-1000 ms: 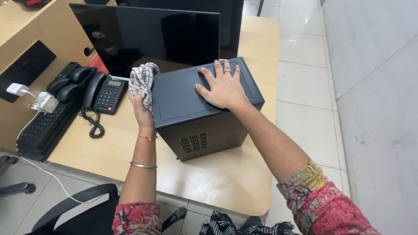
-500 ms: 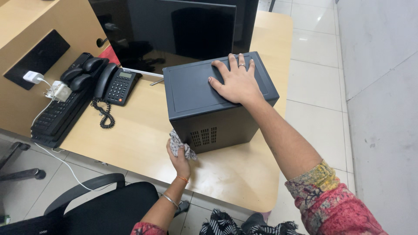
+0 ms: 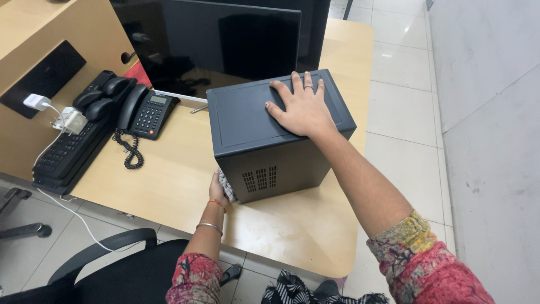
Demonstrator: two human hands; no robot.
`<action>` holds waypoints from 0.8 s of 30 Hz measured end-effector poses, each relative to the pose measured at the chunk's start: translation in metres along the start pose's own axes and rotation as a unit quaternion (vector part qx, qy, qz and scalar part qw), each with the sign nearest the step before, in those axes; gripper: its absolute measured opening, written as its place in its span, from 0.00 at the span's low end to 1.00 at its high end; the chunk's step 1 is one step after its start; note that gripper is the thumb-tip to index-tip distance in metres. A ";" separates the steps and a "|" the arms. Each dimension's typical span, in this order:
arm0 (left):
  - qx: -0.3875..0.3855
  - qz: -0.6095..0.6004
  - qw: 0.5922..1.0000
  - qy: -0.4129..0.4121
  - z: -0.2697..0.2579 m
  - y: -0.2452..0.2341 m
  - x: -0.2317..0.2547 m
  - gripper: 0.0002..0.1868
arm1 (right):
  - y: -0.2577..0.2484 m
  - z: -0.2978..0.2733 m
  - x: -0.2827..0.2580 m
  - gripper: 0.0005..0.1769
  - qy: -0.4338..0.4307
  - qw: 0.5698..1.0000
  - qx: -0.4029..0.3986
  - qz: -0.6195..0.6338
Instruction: The person wipes down a computer tower, several monitors, and a laptop using a cloth.
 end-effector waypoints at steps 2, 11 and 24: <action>-0.005 0.042 0.999 -0.021 0.015 0.008 0.004 0.26 | -0.002 0.001 0.000 0.37 0.002 1.000 -0.001 -0.001; 0.037 0.127 0.984 0.122 -0.003 0.095 0.117 0.19 | 0.001 0.003 0.001 0.37 0.004 1.000 -0.005 -0.003; 0.000 -0.104 0.990 0.100 -0.034 0.035 0.109 0.25 | 0.001 0.003 0.004 0.37 -0.004 1.000 0.006 0.011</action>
Point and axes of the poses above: each hand's wrist, its own z-axis towards the middle knuckle, its own y-axis out of the palm, x = y × z, the point moved 7 cm from there along z, towards the middle knuckle, and after that the axes turned 3 degrees about y, right-handed, at the moved point
